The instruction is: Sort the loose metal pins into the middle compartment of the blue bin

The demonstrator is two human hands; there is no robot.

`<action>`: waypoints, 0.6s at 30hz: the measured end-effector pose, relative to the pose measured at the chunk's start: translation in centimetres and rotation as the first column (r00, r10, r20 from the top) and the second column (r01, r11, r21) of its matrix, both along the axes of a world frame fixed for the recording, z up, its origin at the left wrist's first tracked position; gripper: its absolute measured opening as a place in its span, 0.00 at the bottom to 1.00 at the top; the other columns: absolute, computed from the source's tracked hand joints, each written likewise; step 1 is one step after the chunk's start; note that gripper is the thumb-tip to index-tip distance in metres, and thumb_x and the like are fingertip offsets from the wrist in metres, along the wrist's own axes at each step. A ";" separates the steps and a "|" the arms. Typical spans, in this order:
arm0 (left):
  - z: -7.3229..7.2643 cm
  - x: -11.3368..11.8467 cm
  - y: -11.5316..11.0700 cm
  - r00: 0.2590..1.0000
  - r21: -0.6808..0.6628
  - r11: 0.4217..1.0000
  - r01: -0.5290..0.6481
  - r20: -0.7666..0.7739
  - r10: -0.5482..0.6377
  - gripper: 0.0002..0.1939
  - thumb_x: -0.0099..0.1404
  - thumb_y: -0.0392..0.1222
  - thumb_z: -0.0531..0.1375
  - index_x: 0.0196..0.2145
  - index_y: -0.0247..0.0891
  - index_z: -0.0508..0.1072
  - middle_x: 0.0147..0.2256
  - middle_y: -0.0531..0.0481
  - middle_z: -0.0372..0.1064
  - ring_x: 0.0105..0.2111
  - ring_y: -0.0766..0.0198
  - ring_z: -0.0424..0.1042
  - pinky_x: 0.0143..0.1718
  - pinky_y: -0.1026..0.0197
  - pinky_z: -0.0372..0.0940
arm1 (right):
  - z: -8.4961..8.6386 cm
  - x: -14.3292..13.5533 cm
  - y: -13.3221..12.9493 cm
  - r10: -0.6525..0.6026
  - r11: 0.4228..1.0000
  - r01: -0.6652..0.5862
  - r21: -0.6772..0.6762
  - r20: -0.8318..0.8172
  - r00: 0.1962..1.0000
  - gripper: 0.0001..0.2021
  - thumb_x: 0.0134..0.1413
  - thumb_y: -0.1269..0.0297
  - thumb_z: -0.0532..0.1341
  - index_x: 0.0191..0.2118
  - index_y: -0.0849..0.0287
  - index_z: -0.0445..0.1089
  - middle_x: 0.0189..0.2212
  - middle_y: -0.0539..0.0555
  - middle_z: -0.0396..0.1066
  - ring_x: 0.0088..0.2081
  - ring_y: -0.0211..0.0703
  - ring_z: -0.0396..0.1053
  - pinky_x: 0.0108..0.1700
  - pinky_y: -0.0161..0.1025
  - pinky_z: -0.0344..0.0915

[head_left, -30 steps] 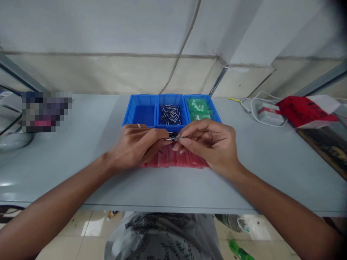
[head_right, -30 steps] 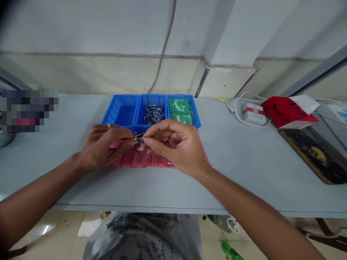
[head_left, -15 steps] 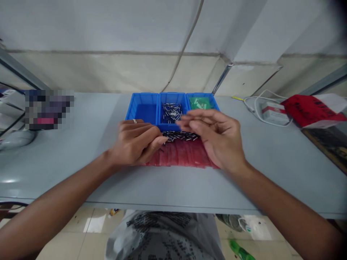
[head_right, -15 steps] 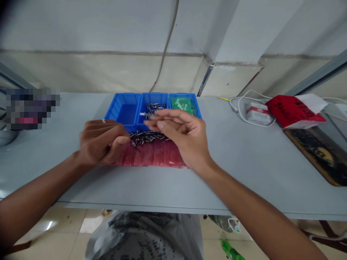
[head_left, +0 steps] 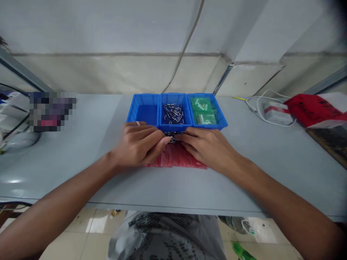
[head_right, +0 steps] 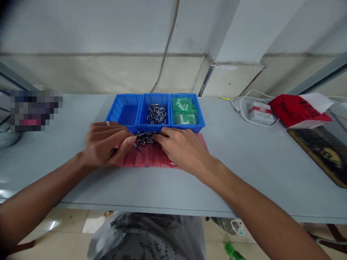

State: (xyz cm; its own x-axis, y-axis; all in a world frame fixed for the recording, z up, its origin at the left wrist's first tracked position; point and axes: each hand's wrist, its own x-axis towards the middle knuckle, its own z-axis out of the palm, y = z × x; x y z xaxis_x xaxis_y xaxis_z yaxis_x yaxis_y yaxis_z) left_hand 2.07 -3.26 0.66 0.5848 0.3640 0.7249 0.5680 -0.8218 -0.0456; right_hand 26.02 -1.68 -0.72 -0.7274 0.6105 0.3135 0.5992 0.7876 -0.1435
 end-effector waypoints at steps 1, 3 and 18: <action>0.0 0.0 0.0 1.000 0.005 1.000 -0.004 -0.008 0.004 0.15 0.70 0.36 0.58 0.24 0.38 0.66 0.18 0.57 0.62 0.18 0.71 0.58 0.24 0.62 0.54 | -0.1 0.1 0.0 0.012 1.000 -0.012 0.022 0.016 1.000 0.15 0.64 0.75 0.58 0.52 0.56 0.76 0.47 0.57 0.79 0.44 0.52 0.78 0.42 0.47 0.72; 0.1 0.1 0.0 0.999 0.014 1.000 -0.021 -0.025 0.022 0.15 0.70 0.37 0.58 0.24 0.38 0.66 0.18 0.57 0.62 0.19 0.71 0.59 0.24 0.62 0.53 | -0.2 0.2 0.1 0.039 0.997 -0.042 0.065 0.045 0.998 0.15 0.65 0.75 0.57 0.51 0.56 0.76 0.46 0.56 0.78 0.44 0.51 0.77 0.42 0.46 0.72; -1.0 0.1 0.1 1.000 0.044 0.999 -0.012 -0.013 0.013 0.12 0.70 0.44 0.63 0.47 0.37 0.70 0.30 0.54 0.77 0.25 0.71 0.74 0.26 0.67 0.62 | 1.4 -1.2 -1.6 -0.235 0.774 -0.320 -0.547 -0.716 0.657 0.18 0.63 0.65 0.65 0.57 0.49 0.69 0.36 0.48 0.67 0.35 0.36 0.70 0.38 0.36 0.72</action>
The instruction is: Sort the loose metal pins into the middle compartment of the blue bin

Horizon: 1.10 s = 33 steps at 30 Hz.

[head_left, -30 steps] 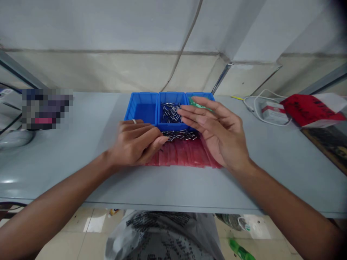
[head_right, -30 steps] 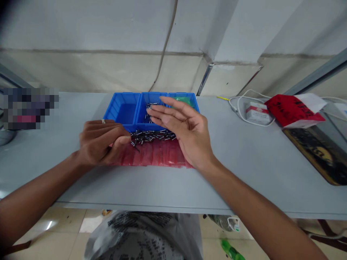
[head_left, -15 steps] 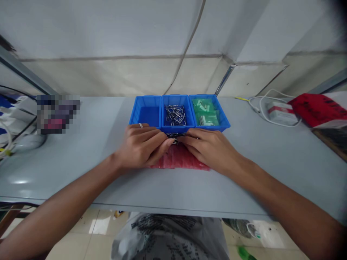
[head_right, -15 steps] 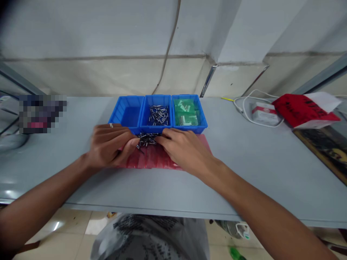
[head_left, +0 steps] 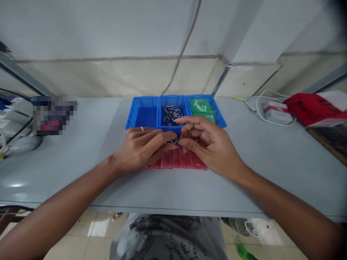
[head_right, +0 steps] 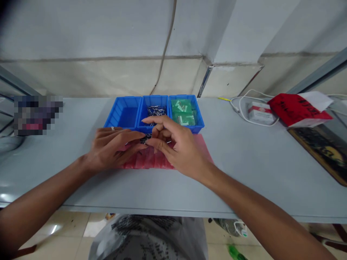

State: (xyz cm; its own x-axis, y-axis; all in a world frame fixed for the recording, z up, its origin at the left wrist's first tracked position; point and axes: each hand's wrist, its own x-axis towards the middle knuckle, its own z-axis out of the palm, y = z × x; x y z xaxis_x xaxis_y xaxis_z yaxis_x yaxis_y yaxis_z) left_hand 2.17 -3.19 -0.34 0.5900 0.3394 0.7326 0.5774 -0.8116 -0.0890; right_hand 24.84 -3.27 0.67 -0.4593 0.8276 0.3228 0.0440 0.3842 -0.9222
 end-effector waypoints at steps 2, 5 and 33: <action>-0.1 0.1 -0.1 0.997 0.009 0.999 0.042 -0.058 -0.042 0.13 0.71 0.41 0.61 0.50 0.36 0.69 0.30 0.53 0.77 0.26 0.70 0.74 0.27 0.66 0.62 | -0.3 -0.2 -0.1 0.060 0.995 -0.065 -0.072 -0.063 0.996 0.23 0.57 0.64 0.70 0.58 0.48 0.68 0.37 0.48 0.67 0.33 0.34 0.70 0.36 0.34 0.71; 0.1 0.2 -0.4 0.987 0.012 0.994 0.104 -0.126 -0.102 0.09 0.71 0.37 0.60 0.48 0.34 0.69 0.32 0.51 0.77 0.25 0.69 0.73 0.27 0.65 0.63 | -0.5 -0.4 -0.1 0.096 0.983 -0.112 -0.143 -0.111 0.989 0.27 0.54 0.65 0.72 0.58 0.48 0.68 0.38 0.47 0.67 0.31 0.31 0.70 0.35 0.32 0.72; 0.6 -0.4 -0.1 0.998 0.070 0.997 -0.031 0.057 0.027 0.03 0.69 0.36 0.62 0.39 0.38 0.69 0.26 0.57 0.74 0.21 0.72 0.69 0.25 0.66 0.60 | 0.8 0.0 -0.7 -0.121 0.992 0.125 0.019 -0.161 0.979 0.05 0.56 0.69 0.70 0.37 0.53 0.77 0.35 0.50 0.78 0.36 0.42 0.78 0.41 0.44 0.78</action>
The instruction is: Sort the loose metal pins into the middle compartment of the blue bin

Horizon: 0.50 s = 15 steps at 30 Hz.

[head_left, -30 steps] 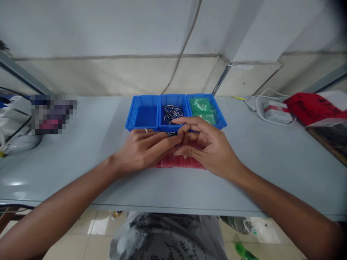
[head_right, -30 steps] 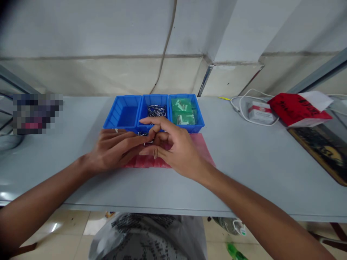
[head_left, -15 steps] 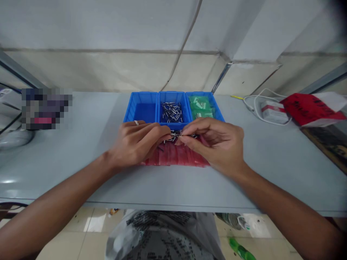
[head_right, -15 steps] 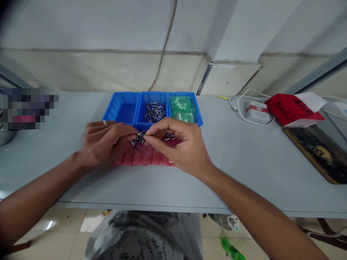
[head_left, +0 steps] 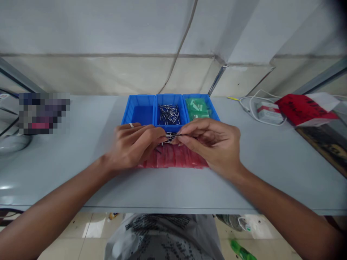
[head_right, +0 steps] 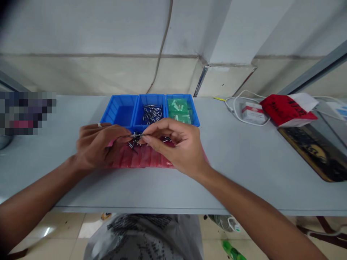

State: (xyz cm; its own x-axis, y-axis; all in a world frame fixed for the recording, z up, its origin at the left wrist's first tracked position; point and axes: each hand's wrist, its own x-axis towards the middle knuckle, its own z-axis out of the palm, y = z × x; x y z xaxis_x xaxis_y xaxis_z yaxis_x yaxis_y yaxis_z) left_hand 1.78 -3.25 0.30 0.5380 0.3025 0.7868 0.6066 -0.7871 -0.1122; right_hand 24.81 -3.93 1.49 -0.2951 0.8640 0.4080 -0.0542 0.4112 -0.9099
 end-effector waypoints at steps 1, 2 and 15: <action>0.1 0.0 0.0 1.000 -0.008 1.000 -0.005 -0.008 0.005 0.02 0.70 0.37 0.61 0.39 0.38 0.69 0.26 0.57 0.74 0.20 0.72 0.68 0.25 0.66 0.59 | 0.1 0.0 0.0 0.007 1.000 -0.007 -0.016 0.005 1.000 0.05 0.56 0.69 0.70 0.37 0.53 0.77 0.34 0.50 0.78 0.36 0.42 0.78 0.41 0.44 0.78; 0.2 0.0 0.0 1.000 -0.013 1.000 -0.007 -0.013 0.007 0.01 0.71 0.37 0.60 0.39 0.38 0.69 0.26 0.56 0.74 0.20 0.72 0.68 0.25 0.66 0.59 | 0.1 0.0 -0.1 0.013 1.000 -0.013 -0.027 0.011 1.000 0.05 0.56 0.69 0.70 0.37 0.54 0.77 0.34 0.50 0.78 0.36 0.42 0.78 0.40 0.44 0.78; 0.1 0.0 0.2 1.000 -0.006 1.000 -0.013 -0.013 0.013 0.02 0.70 0.36 0.61 0.39 0.38 0.69 0.26 0.57 0.74 0.21 0.72 0.69 0.25 0.66 0.58 | -0.1 -0.2 0.0 -0.007 1.000 0.007 -0.007 -0.019 1.000 0.05 0.55 0.71 0.70 0.37 0.55 0.77 0.34 0.49 0.78 0.36 0.42 0.79 0.40 0.42 0.78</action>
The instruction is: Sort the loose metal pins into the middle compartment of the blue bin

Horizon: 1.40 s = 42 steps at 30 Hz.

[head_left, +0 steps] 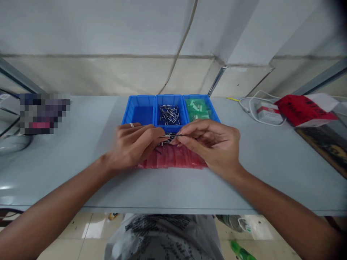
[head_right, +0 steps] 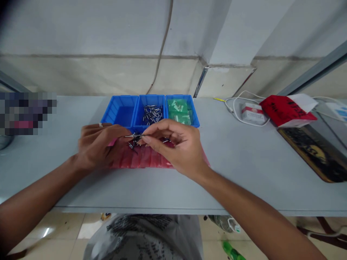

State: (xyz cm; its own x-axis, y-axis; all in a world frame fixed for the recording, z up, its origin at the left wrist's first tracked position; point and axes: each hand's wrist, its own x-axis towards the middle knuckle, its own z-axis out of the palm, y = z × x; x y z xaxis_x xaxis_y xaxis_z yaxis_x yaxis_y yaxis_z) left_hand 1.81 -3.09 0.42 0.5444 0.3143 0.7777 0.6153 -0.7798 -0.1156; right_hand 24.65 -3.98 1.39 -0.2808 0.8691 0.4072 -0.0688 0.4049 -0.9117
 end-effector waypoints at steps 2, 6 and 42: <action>0.1 -0.1 0.0 1.000 -0.004 1.000 0.000 -0.017 0.000 0.02 0.71 0.37 0.60 0.39 0.38 0.70 0.27 0.56 0.74 0.21 0.71 0.68 0.26 0.65 0.58 | 0.0 0.0 0.0 0.005 1.000 -0.005 0.002 0.005 1.000 0.06 0.55 0.71 0.70 0.38 0.55 0.77 0.34 0.49 0.78 0.36 0.42 0.79 0.39 0.42 0.78; 0.2 -0.1 0.0 0.999 -0.026 1.000 0.008 -0.035 -0.009 0.04 0.72 0.39 0.58 0.38 0.36 0.71 0.28 0.54 0.74 0.21 0.71 0.68 0.26 0.65 0.59 | 0.0 0.0 -0.1 0.000 1.000 0.000 0.012 0.001 1.000 0.06 0.55 0.72 0.69 0.38 0.55 0.77 0.34 0.50 0.78 0.36 0.42 0.79 0.40 0.43 0.78; -0.1 -0.1 -0.1 0.985 -0.038 0.989 -0.141 0.099 0.144 0.03 0.70 0.37 0.58 0.38 0.37 0.72 0.26 0.56 0.74 0.20 0.71 0.66 0.24 0.65 0.58 | -1.4 0.0 1.5 -0.025 0.999 0.024 -0.042 -0.027 0.999 0.15 0.66 0.68 0.61 0.56 0.52 0.72 0.50 0.52 0.78 0.49 0.45 0.78 0.48 0.44 0.78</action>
State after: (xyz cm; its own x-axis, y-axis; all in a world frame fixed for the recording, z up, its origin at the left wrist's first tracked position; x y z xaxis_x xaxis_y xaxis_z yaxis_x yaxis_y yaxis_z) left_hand 1.75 -3.23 0.32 0.4117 0.4076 0.8151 0.7276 -0.6856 -0.0247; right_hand 24.64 -2.43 0.01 -0.2485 0.8920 0.3777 -0.0848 0.3684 -0.9258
